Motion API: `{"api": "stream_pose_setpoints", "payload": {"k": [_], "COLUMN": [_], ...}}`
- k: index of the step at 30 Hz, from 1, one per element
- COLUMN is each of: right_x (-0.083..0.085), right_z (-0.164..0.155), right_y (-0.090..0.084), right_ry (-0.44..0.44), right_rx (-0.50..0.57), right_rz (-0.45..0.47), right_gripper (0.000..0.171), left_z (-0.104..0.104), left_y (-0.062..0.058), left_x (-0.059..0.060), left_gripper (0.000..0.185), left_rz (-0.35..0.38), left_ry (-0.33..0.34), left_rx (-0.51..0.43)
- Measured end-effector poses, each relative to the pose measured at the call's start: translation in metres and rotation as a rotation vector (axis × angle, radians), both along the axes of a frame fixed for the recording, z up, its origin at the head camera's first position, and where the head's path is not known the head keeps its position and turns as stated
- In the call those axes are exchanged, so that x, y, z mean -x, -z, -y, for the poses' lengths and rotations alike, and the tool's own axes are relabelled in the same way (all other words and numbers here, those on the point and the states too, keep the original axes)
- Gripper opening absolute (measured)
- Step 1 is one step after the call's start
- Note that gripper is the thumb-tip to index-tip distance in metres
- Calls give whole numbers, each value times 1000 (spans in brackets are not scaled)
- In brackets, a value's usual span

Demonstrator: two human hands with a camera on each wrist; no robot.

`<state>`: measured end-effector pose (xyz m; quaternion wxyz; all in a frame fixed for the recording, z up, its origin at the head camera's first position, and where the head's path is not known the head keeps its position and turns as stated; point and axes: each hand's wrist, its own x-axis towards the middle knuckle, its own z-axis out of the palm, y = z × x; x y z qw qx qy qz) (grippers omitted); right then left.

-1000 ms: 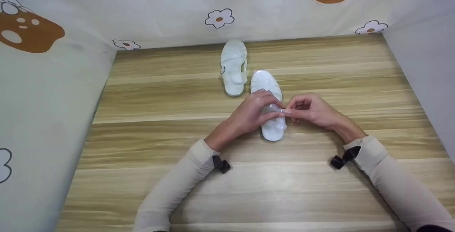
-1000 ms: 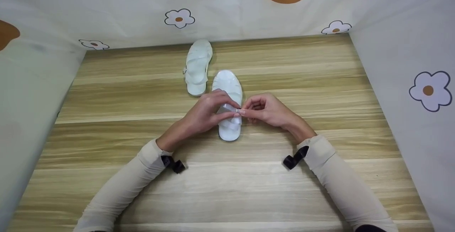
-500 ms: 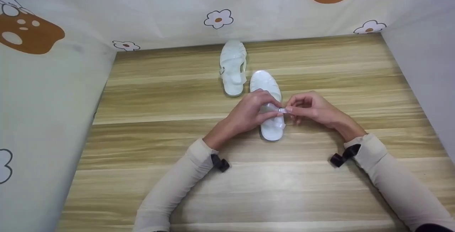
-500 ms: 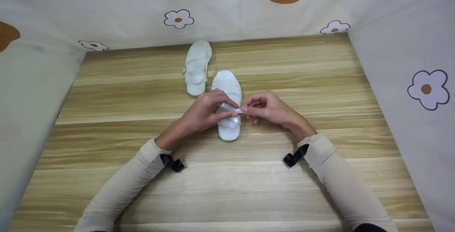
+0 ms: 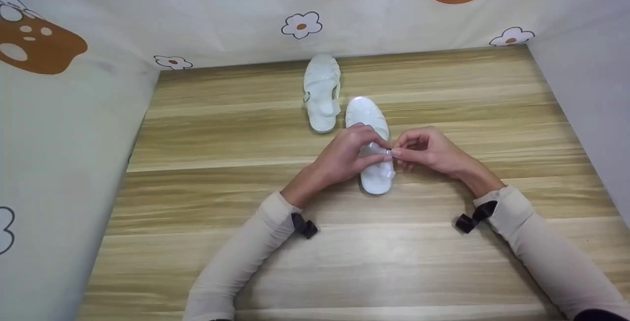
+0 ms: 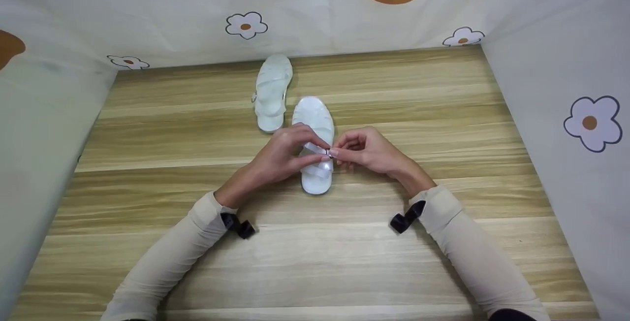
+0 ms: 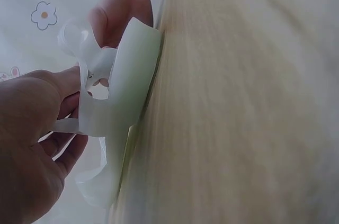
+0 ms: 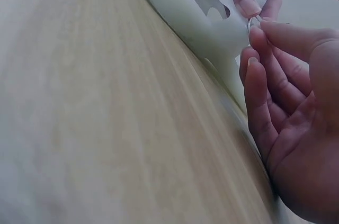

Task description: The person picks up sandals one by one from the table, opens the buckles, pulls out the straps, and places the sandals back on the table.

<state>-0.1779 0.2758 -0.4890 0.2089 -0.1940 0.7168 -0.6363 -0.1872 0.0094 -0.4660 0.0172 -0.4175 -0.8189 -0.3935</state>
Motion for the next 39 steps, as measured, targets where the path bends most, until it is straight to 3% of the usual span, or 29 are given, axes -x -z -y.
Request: {"api": "stream_pose_setpoints", "payload": {"k": [10,28,34,39], "right_x": [2,-1,0,1], "right_z": [-7,0,-3,-4], "right_y": [-3,-1,-3,-3], "right_ry": [-60,2,-62,-111], "right_rx": [12,2,61,46], "right_rz": [18,7,50,29], "right_gripper": [19,17,17,20], "left_z": [3,0,-1,1], "left_y": [0,-1,0,1], "left_x": [0,-1,0,0], "left_gripper": [24,23,22,22], "left_rz": [-26,-45,-28,-26], "left_ry": [-9,12,11,8], "left_rx": [-4,-25,-23,-32]}}
